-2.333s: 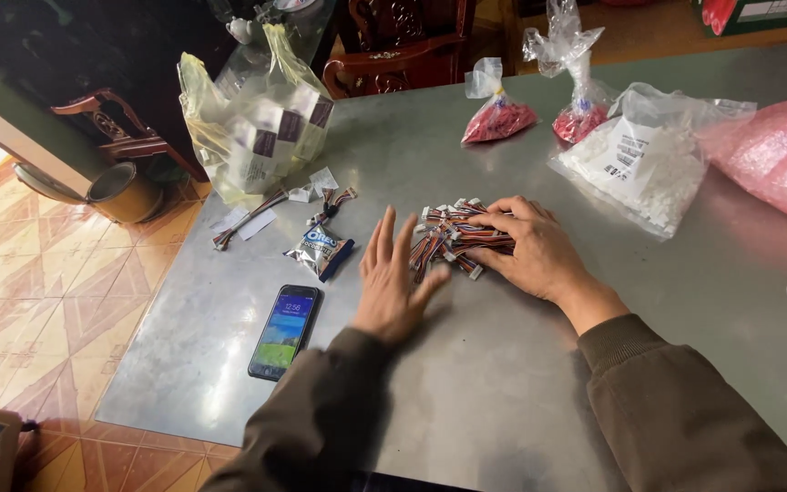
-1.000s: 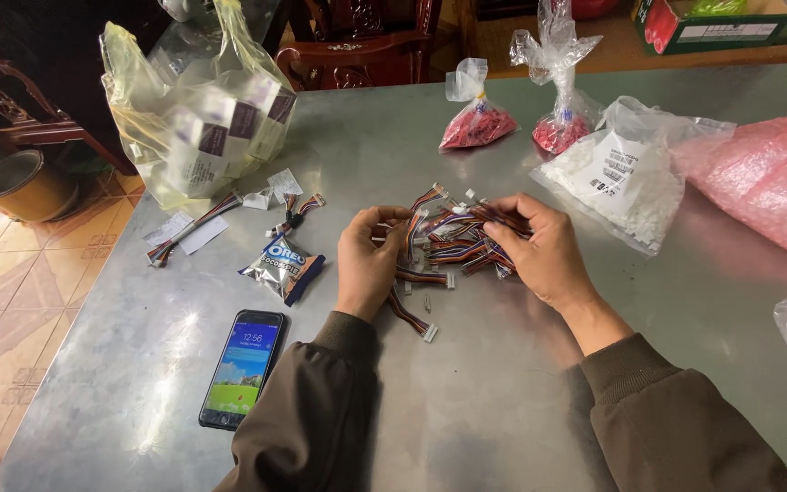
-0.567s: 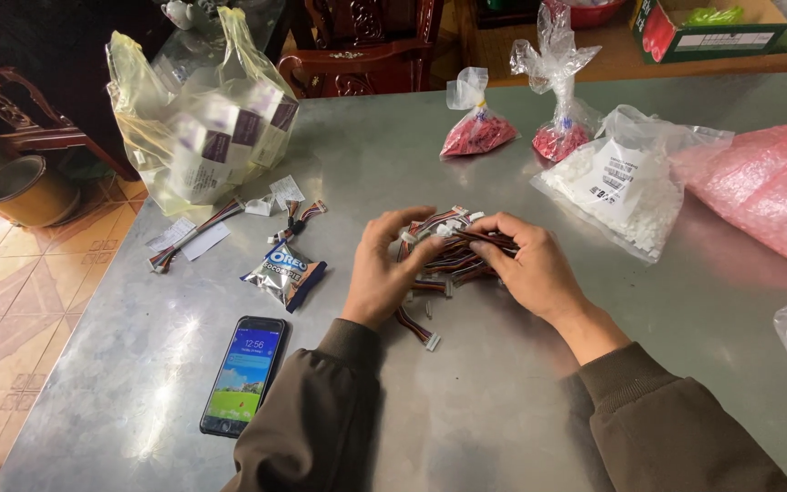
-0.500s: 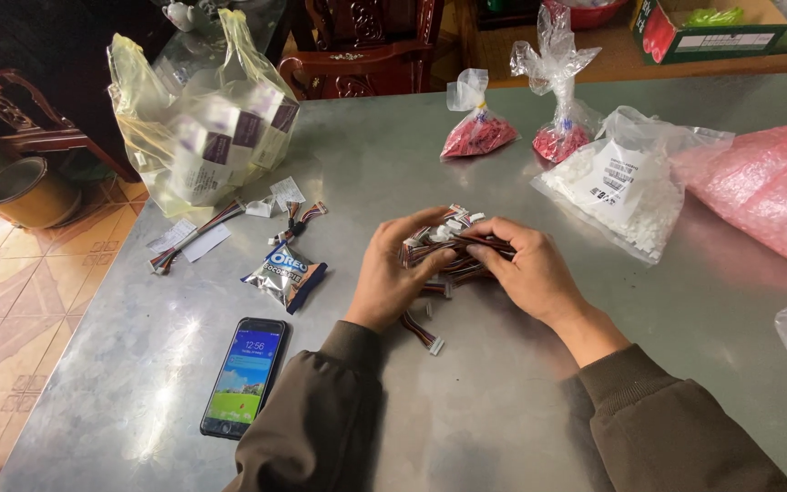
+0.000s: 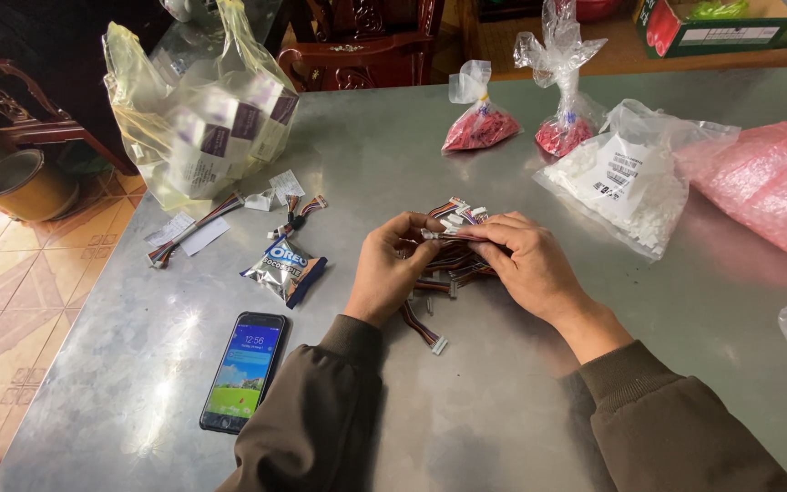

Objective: The person inserts white plastic connectors onto the ends of multi-colored ribbon cables. They handle the cables and connectors by hand, aligning the wires and pushing them into the housing. The person repeats this process for several cables, placing the finished ones into a pile on the table.

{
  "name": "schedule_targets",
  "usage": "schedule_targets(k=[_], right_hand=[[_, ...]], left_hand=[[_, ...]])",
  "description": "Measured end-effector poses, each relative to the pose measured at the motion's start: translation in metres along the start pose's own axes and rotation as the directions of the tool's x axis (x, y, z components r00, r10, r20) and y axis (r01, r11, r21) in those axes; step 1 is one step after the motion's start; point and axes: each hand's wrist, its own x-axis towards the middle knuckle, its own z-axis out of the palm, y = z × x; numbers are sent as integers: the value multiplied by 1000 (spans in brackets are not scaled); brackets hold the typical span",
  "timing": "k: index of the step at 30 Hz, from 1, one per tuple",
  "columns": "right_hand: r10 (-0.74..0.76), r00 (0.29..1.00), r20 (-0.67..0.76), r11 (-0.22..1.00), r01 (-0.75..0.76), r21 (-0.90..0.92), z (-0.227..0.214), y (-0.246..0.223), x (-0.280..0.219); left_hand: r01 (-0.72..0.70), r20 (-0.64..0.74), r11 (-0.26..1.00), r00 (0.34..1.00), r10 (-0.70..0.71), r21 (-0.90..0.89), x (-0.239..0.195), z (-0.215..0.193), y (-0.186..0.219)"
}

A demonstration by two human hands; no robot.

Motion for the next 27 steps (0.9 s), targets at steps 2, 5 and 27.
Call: schedule_targets(k=[2, 5, 27], right_hand=[[9, 1000, 0, 1000, -9, 5, -1, -1, -1], [3, 1000, -3, 1000, -3, -5, -2, 0, 0], [-103, 897, 430, 921, 249, -299, 6, -57, -2]], left_hand=[[5, 7, 1000, 1000, -5, -8, -1, 0, 2], [1, 8, 999, 1000, 0, -44, 0, 0, 3], [5, -131, 857, 989, 73, 515, 4, -14, -18]])
